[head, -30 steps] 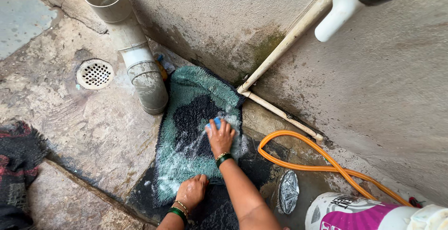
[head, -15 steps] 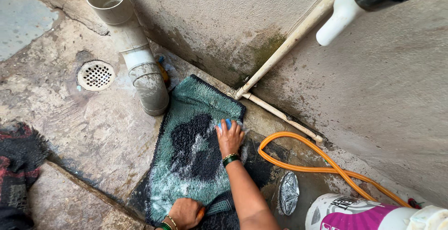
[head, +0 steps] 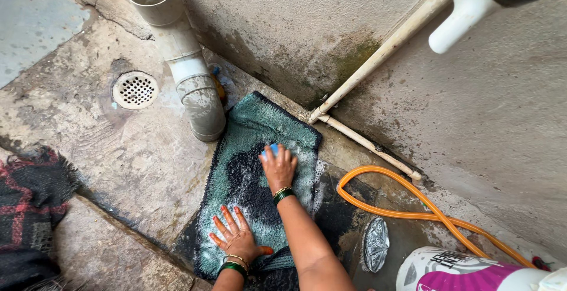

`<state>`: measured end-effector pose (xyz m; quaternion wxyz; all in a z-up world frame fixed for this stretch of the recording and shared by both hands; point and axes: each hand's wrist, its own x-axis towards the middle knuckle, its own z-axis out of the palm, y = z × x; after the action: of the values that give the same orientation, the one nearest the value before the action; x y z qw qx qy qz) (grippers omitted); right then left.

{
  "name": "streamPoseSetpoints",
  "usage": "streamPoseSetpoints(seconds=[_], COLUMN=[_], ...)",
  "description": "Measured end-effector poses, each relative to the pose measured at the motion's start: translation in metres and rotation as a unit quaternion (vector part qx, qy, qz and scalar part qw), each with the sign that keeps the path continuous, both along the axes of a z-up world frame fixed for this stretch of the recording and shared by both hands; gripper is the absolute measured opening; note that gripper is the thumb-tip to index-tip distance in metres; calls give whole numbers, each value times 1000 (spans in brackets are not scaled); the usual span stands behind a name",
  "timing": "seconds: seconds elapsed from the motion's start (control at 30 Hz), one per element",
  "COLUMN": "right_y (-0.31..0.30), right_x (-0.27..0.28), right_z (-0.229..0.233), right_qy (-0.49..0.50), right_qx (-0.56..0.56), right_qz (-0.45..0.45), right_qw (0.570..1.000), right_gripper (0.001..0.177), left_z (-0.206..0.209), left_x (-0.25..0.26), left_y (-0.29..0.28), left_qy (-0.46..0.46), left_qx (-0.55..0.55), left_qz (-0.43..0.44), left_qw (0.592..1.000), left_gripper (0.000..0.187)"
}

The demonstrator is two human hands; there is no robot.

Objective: The person turns on the tap to wet a mat under running water, spreads it on the ground, rubs it with a bar of soap, and scrubs it using a brush.

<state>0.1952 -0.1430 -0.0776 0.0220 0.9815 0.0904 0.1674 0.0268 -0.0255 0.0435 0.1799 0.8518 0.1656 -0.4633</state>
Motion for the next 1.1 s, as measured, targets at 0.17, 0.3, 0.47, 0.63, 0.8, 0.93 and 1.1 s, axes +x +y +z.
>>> streamPoseSetpoints(seconds=[0.17,0.3,0.47,0.63,0.8,0.93,1.1], right_y=[31,29,67,65,81,93,62], right_x=[-51,-17,-46,-43,-11,-38,-5], right_z=[-1,11,21,23,6,3,9], right_qy=[48,44,5,23,-18,80,65], right_qx=[-11,24,42,111,18,85,40], right_qz=[328,227,160,436,105,356,209], right_qw=[943,973,986,893,994,927,975], right_gripper=[39,45,46,48,51,47,49], left_z=[-22,-17,-4,-7,-2,-5,-5], left_x=[-2,-9,-10,-5,-6,-4,-7], left_y=[0,0,3,3,6,7,6], left_qy=[3,-29,-44,3,-39,-50,-37], left_qx=[-17,-5,1,-12,-8,-18,-12], left_qz=[20,22,20,-3,11,28,13], left_qw=[1000,999,999,1000,999,998,999], left_gripper=[169,168,165,162,164,165,165])
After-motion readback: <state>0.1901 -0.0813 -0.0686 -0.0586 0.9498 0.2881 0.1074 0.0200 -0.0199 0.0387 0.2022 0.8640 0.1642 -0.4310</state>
